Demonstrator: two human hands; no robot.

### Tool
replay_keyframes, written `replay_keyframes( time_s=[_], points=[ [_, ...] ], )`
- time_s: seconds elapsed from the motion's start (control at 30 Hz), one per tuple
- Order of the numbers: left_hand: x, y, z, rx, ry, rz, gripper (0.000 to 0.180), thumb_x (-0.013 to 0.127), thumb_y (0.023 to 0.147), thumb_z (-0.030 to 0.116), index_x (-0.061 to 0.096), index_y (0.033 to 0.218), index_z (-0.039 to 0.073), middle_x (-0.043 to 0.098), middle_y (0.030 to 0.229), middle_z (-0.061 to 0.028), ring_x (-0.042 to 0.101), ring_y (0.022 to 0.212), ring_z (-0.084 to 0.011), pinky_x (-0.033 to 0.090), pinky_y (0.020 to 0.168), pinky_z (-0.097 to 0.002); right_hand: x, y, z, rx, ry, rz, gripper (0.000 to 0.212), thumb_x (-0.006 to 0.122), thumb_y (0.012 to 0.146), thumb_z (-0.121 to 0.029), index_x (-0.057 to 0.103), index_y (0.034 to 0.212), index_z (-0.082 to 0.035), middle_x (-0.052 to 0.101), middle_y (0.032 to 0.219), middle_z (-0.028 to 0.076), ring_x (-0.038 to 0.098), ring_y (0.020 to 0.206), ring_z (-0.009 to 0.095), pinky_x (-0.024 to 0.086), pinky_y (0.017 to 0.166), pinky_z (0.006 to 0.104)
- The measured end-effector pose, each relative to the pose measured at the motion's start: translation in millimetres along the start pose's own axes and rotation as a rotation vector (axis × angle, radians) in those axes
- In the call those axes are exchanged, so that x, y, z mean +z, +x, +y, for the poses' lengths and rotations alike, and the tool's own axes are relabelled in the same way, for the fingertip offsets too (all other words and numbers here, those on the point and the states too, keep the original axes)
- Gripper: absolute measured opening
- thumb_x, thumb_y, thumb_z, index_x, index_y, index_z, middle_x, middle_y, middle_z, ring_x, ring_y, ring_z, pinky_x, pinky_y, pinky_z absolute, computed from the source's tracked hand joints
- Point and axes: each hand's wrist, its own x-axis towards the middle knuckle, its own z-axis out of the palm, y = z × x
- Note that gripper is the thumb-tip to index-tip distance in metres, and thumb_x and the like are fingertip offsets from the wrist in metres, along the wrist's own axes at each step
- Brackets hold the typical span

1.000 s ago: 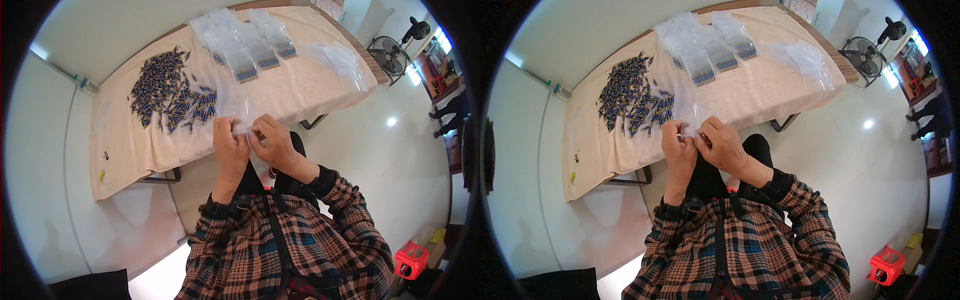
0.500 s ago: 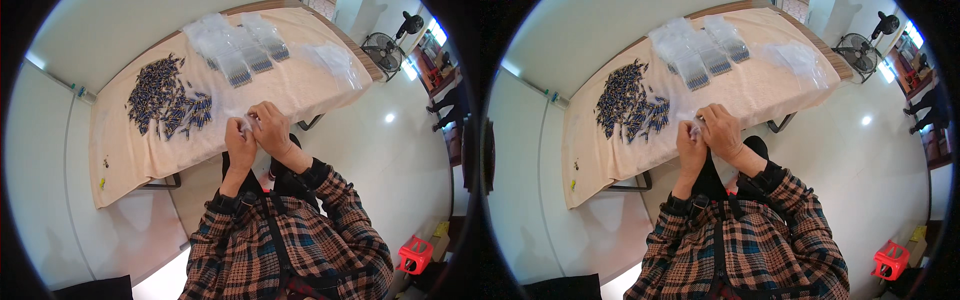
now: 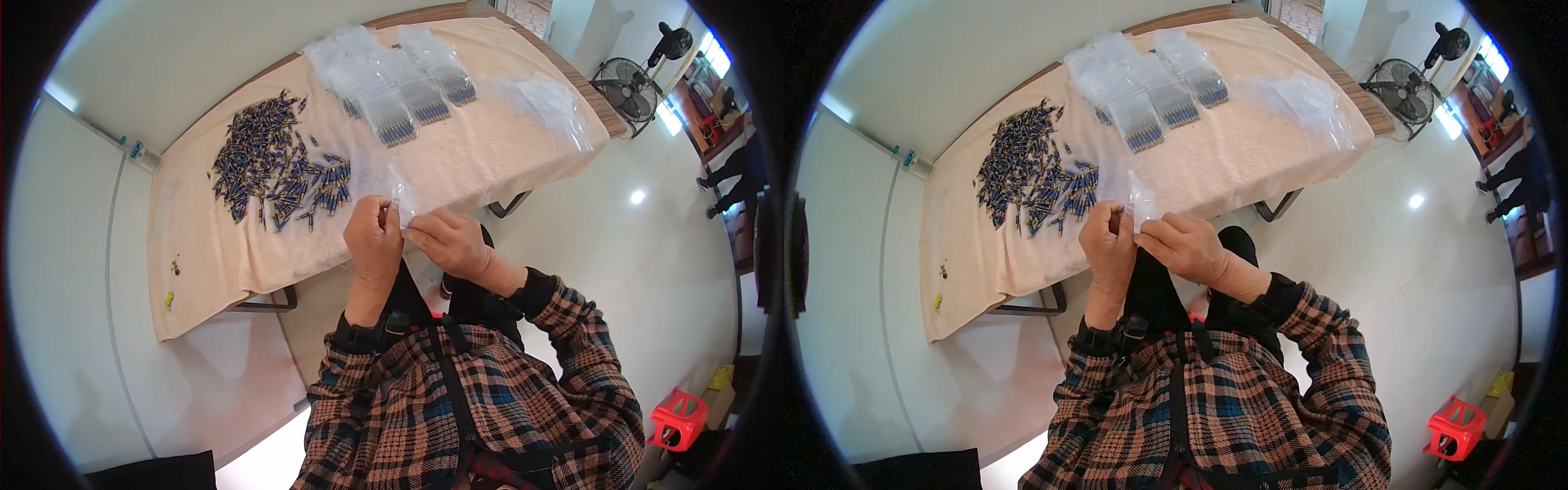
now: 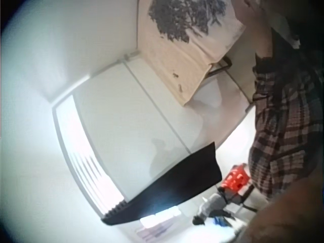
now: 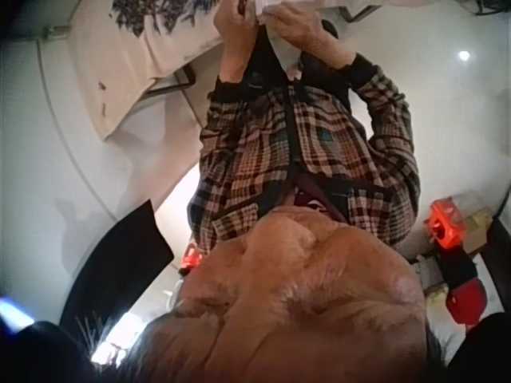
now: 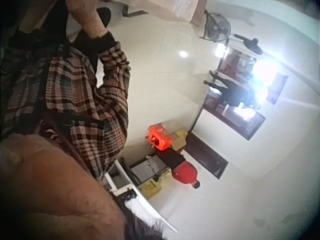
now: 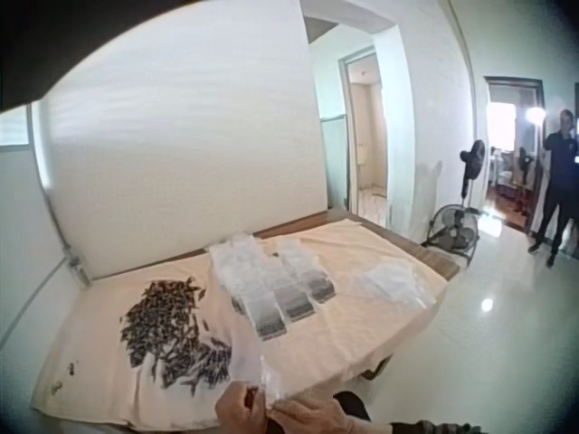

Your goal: The person picks up small blue and gold components from a pile, arranges them into rows, and slides them into small plastic bags.

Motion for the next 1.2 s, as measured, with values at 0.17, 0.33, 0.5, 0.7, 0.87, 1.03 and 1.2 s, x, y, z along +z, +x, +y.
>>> replay_keyframes(
  time_s=[0.17,0.33,0.5,0.7,0.87,1.03,1.2],
  points=[
    [5,-3,17,0.059,-0.013,-0.037,0.006,0.059,0.083,0.003,0.055,0.087,0.003,0.055,0.077,-0.0163,0.054,0.064,-0.0362,0.044,0.057,-0.0394,-5,-7,4,-0.115,-0.205,-0.280,0.022,0.062,0.076,-0.013,0.063,0.095,-0.003,0.061,0.095,0.007,0.061,0.076,0.022,0.050,0.059,0.0310],
    [4,-6,32,0.094,0.148,-0.104,0.007,0.059,0.084,0.004,0.054,0.089,0.002,0.056,0.080,-0.0183,0.052,0.065,-0.0395,0.045,0.058,-0.0402,1,-1,3,0.122,-0.228,-0.689,0.025,0.060,0.075,-0.014,0.065,0.097,-0.003,0.065,0.102,0.011,0.063,0.080,0.026,0.051,0.059,0.0363],
    [-5,-14,38,0.085,0.035,-0.169,0.014,0.058,0.087,0.007,0.054,0.099,0.001,0.058,0.080,-0.0136,0.057,0.065,-0.0309,0.045,0.056,-0.0355,6,4,15,0.241,-0.213,-0.893,0.028,0.060,0.076,-0.013,0.063,0.102,-0.005,0.065,0.102,0.012,0.064,0.084,0.030,0.050,0.059,0.0400],
    [-18,0,-6,0.125,-0.216,0.088,0.020,0.060,0.090,0.012,0.057,0.104,-0.001,0.062,0.083,-0.0044,0.060,0.067,-0.0138,0.044,0.053,-0.0251,-9,-3,1,0.496,0.540,-0.534,0.030,0.057,0.088,-0.018,0.060,0.115,-0.005,0.063,0.107,0.014,0.062,0.095,0.029,0.050,0.073,0.0353],
    [-19,-16,-29,-0.434,-0.764,-0.217,0.018,0.057,0.094,0.016,0.059,0.099,-0.001,0.062,0.075,-0.0041,0.058,0.062,-0.0083,0.043,0.051,-0.0211,-12,-1,-4,0.417,0.821,-0.479,0.038,0.052,0.095,-0.020,0.053,0.130,-0.006,0.055,0.128,0.016,0.055,0.111,0.025,0.046,0.086,0.0331],
    [-22,-18,-40,-0.461,-0.780,-0.240,0.016,0.058,0.095,0.018,0.056,0.091,0.002,0.062,0.072,-0.0048,0.058,0.059,-0.0084,0.043,0.049,-0.0206,-10,-8,0,0.274,0.685,-0.481,0.040,0.046,0.096,-0.019,0.049,0.134,-0.007,0.048,0.135,0.020,0.049,0.120,0.034,0.039,0.099,0.0386],
    [-20,-18,-39,-0.488,-0.721,-0.245,0.017,0.060,0.094,0.017,0.054,0.084,0.004,0.063,0.071,-0.0046,0.059,0.058,-0.0093,0.042,0.048,-0.0204,-13,-9,2,0.476,0.796,-0.322,0.033,0.045,0.096,-0.014,0.059,0.124,-0.006,0.043,0.144,0.014,0.049,0.122,0.026,0.037,0.102,0.0367]
  ],
)
